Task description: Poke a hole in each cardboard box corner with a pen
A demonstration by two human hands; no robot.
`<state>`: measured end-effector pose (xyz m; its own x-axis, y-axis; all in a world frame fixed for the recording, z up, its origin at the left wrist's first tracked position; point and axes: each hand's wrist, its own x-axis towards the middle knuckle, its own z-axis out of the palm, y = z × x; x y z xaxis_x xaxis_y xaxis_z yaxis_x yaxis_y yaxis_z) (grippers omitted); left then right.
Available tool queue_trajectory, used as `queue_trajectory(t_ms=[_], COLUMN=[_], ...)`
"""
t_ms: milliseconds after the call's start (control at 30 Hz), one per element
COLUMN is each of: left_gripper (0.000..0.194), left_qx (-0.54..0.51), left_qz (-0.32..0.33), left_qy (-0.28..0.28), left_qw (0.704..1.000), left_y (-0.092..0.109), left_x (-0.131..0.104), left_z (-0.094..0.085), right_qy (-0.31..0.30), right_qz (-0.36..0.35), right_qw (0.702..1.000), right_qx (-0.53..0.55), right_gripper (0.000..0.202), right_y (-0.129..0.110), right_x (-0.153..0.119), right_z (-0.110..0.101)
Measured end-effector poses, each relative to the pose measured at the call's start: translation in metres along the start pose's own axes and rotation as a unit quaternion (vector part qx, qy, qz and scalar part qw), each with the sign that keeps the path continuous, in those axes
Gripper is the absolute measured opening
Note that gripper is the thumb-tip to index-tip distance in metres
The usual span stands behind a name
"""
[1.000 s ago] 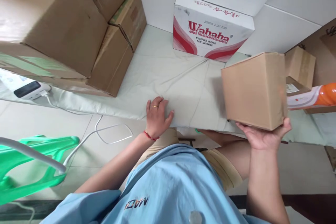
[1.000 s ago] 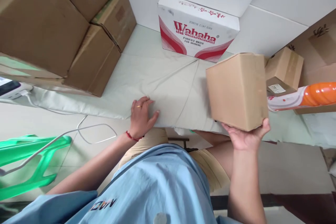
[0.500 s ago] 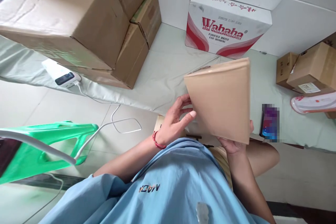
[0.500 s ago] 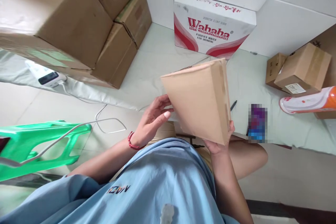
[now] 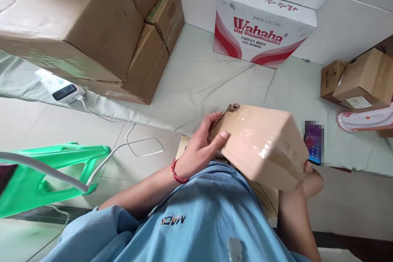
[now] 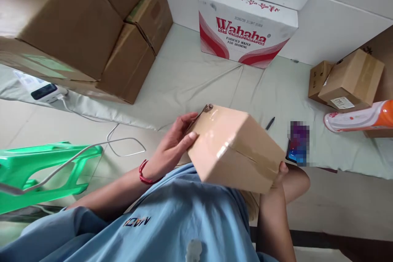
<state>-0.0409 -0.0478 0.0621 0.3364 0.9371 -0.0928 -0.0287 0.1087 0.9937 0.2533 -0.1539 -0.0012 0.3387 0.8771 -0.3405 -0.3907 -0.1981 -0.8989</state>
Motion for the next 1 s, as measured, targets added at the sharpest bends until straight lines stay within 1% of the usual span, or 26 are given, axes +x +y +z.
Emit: queue_trajectory(t_ms=[33, 67, 100, 200, 267, 333, 400, 467, 567, 633, 700, 733, 800, 867, 1000], left_gripper=[0.067, 0.068, 0.071, 0.084, 0.088, 0.089, 0.085, 0.076, 0.062, 0.050, 0.037, 0.031, 0.025, 0.026, 0.033], left_qx=[0.017, 0.029, 0.039, 0.043, 0.029, 0.024, 0.012, -0.028, -0.133, -0.195, -0.243, -0.264, -0.295, -0.309, -0.307], left_qz=[-0.010, -0.018, -0.026, -0.037, -0.034, -0.025, -0.025, -0.046, -0.108, -0.151, -0.195, -0.221, -0.273, -0.310, -0.334], left_qy=[0.015, 0.018, 0.009, -0.055, -0.100, -0.141, -0.151, -0.116, -0.033, 0.016, 0.058, 0.071, 0.075, 0.058, 0.026], left_qw=[1.000, 0.999, 0.999, 0.997, 0.994, 0.989, 0.988, 0.992, 0.985, 0.969, 0.948, 0.936, 0.913, 0.897, 0.891], left_y=[-0.002, -0.004, -0.006, -0.008, -0.008, -0.007, -0.007, -0.009, -0.019, -0.029, -0.037, -0.041, -0.045, -0.046, -0.045], left_x=[0.001, 0.002, 0.003, 0.002, 0.002, 0.003, 0.005, 0.007, 0.014, 0.019, 0.024, 0.025, 0.027, 0.027, 0.024], left_z=[-0.003, -0.008, -0.013, -0.032, -0.042, -0.049, -0.050, -0.049, -0.046, -0.047, -0.050, -0.051, -0.051, -0.050, -0.044], right_qy=[0.010, 0.013, 0.009, -0.042, -0.075, -0.078, -0.067, -0.054, -0.030, -0.019, -0.018, -0.022, -0.027, -0.025, -0.008], right_qz=[0.000, 0.003, 0.008, 0.039, 0.066, 0.076, 0.064, 0.037, -0.025, -0.074, -0.111, -0.118, -0.121, -0.117, -0.133], right_qw=[1.000, 1.000, 1.000, 0.998, 0.995, 0.993, 0.993, 0.993, 0.993, 0.991, 0.986, 0.984, 0.983, 0.982, 0.981], right_qx=[0.011, 0.020, 0.026, 0.013, -0.009, -0.037, -0.067, -0.094, -0.108, -0.114, -0.125, -0.131, -0.138, -0.144, -0.138], right_gripper=[0.077, 0.080, 0.082, 0.090, 0.097, 0.104, 0.105, 0.096, 0.071, 0.059, 0.059, 0.060, 0.060, 0.058, 0.054], right_y=[-0.003, -0.007, -0.012, -0.024, -0.027, -0.027, -0.026, -0.030, -0.044, -0.055, -0.064, -0.067, -0.070, -0.072, -0.073], right_x=[-0.002, -0.004, -0.004, 0.002, 0.008, 0.011, 0.010, 0.005, -0.006, -0.014, -0.020, -0.023, -0.026, -0.026, -0.023], right_z=[0.002, 0.004, 0.006, 0.010, 0.011, 0.012, 0.016, 0.021, 0.033, 0.041, 0.047, 0.050, 0.055, 0.061, 0.074])
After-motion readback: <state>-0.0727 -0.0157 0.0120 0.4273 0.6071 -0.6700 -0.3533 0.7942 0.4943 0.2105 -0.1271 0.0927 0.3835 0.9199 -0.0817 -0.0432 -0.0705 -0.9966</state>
